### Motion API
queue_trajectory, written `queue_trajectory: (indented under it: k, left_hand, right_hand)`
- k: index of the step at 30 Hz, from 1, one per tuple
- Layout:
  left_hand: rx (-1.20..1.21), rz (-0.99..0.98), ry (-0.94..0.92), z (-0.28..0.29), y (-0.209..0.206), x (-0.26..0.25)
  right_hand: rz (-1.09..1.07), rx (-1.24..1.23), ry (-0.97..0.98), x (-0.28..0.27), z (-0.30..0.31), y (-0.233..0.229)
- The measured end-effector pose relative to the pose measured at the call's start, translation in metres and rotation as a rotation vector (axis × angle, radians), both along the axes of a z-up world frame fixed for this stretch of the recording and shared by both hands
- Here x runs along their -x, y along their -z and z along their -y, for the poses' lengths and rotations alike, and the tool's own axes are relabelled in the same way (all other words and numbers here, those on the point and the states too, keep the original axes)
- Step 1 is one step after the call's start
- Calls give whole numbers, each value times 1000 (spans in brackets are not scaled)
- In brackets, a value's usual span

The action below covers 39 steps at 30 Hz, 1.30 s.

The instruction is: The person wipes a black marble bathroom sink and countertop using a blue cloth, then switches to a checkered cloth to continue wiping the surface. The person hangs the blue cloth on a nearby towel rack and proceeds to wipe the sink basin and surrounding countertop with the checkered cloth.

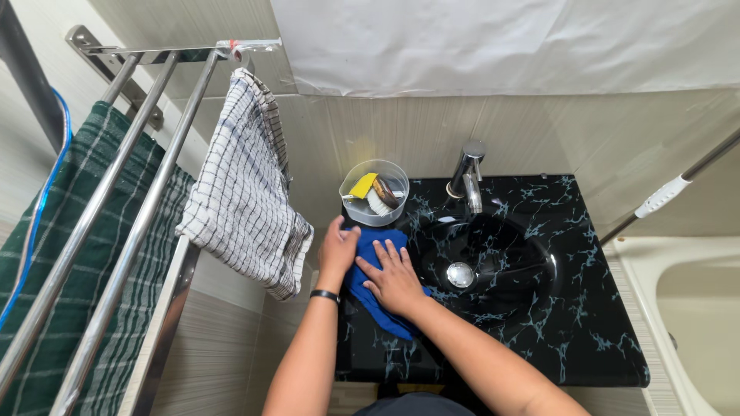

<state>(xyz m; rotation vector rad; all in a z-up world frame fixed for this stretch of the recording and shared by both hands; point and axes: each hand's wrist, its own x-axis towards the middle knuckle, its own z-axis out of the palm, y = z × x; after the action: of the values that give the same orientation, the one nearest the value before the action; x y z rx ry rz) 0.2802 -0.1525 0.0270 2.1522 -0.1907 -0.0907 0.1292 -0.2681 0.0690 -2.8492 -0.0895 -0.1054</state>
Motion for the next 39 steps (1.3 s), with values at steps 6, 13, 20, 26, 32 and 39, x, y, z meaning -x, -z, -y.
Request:
queue_trajectory:
  k: [6, 13, 20, 26, 32, 39]
  left_hand:
    - [498, -327, -159, 40, -7, -28]
    - [572, -373, -143, 53, -5, -51]
    - [486, -405, -168, 41, -31, -52]
    - [519, -408, -150, 24, -35, -65]
    - [554, -408, -175, 5, -37, -73]
    - [587, -386, -232, -17, -28, -82]
  right_hand:
    - [-50, -100, -35, -9, 3, -1]
    - [-65, -87, -47, -15, 5, -1]
    - [-47, -91, -48, -26, 8, -3]
    - [-78, -105, -43, -42, 11, -5]
    - [-32, -123, -21, -66, 16, -2]
    - [-16, -135, 46, -103, 27, 8]
